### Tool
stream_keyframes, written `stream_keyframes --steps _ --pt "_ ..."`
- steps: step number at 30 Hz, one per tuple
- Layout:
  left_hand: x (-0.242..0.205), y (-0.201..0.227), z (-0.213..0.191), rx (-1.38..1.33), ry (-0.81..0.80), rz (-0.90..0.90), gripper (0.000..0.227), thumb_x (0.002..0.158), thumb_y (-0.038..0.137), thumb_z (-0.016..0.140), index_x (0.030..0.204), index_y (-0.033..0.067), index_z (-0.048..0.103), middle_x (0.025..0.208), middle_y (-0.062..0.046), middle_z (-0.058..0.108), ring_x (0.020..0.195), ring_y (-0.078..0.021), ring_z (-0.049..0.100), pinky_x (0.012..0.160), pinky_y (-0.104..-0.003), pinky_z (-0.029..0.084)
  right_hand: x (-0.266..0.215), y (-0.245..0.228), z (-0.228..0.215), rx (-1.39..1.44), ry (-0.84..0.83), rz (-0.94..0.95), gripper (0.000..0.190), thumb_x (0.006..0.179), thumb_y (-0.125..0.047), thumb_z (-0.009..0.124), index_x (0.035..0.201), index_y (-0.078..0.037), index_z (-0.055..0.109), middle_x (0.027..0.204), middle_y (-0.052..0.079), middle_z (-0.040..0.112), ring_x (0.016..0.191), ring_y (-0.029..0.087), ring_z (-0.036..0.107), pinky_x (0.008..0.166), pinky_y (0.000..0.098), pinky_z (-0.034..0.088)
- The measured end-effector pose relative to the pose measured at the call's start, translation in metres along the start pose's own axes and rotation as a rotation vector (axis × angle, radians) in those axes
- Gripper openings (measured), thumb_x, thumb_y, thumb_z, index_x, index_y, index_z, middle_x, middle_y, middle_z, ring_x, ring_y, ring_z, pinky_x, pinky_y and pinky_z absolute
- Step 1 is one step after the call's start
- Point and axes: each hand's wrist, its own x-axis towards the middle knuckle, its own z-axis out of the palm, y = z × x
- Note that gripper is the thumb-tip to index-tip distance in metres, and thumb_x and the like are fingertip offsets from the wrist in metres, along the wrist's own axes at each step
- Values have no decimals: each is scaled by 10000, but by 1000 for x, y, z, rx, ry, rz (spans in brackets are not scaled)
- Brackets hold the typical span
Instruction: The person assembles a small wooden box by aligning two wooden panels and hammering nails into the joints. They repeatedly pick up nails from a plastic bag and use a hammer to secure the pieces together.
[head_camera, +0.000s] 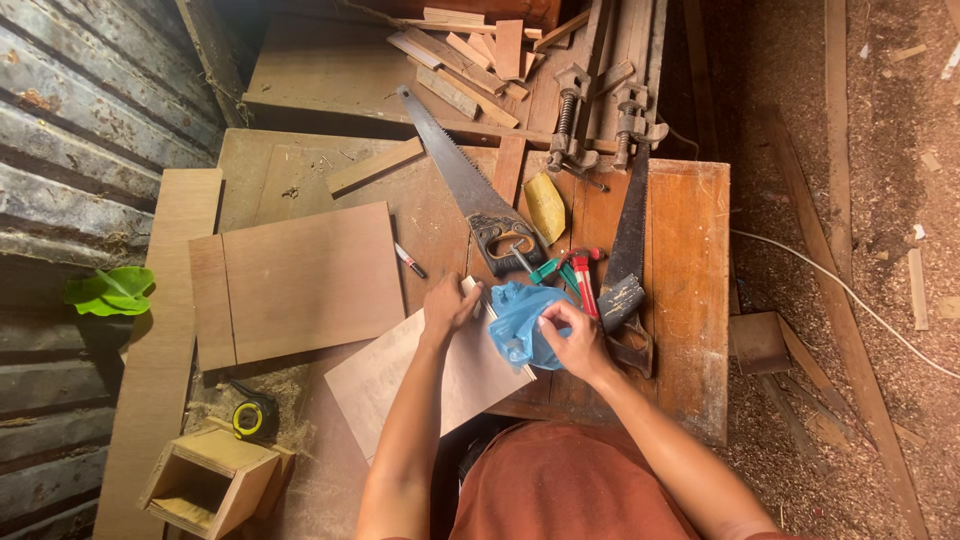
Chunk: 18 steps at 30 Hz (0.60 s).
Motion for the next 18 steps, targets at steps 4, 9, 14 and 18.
stream_keyframes --steps 4,9,14,18 --pt "-5 3 -6 55 43 -65 525 900 536 596 1024 29 660 1017 -212 704 992 -398 655 845 -520 460 10 1 13 110 -66 59 48 961 -52 638 951 -6 639 871 60 728 833 126 720 769 283 584" --pt "-15 9 -28 52 177 -37 473 893 492 607 1028 41 658 1008 -191 701 997 -375 646 844 -516 441 22 28 21 35 -98 70 50 972 -41 616 968 4 639 886 66 738 864 134 731 807 291 584" --pt "-24 14 -54 35 261 -54 429 884 464 626 970 45 642 942 -170 684 954 -362 641 825 -501 451 47 31 28 -3 49 84 86 969 -69 647 1011 5 635 943 120 721 909 178 722 829 308 572" --pt "-30 20 -74 34 327 -63 406 879 447 643 947 48 629 901 -158 669 908 -353 637 780 -491 432 70 -7 42 -29 124 6 113 950 -95 662 1001 2 634 1283 188 681 1025 273 742 848 343 573"
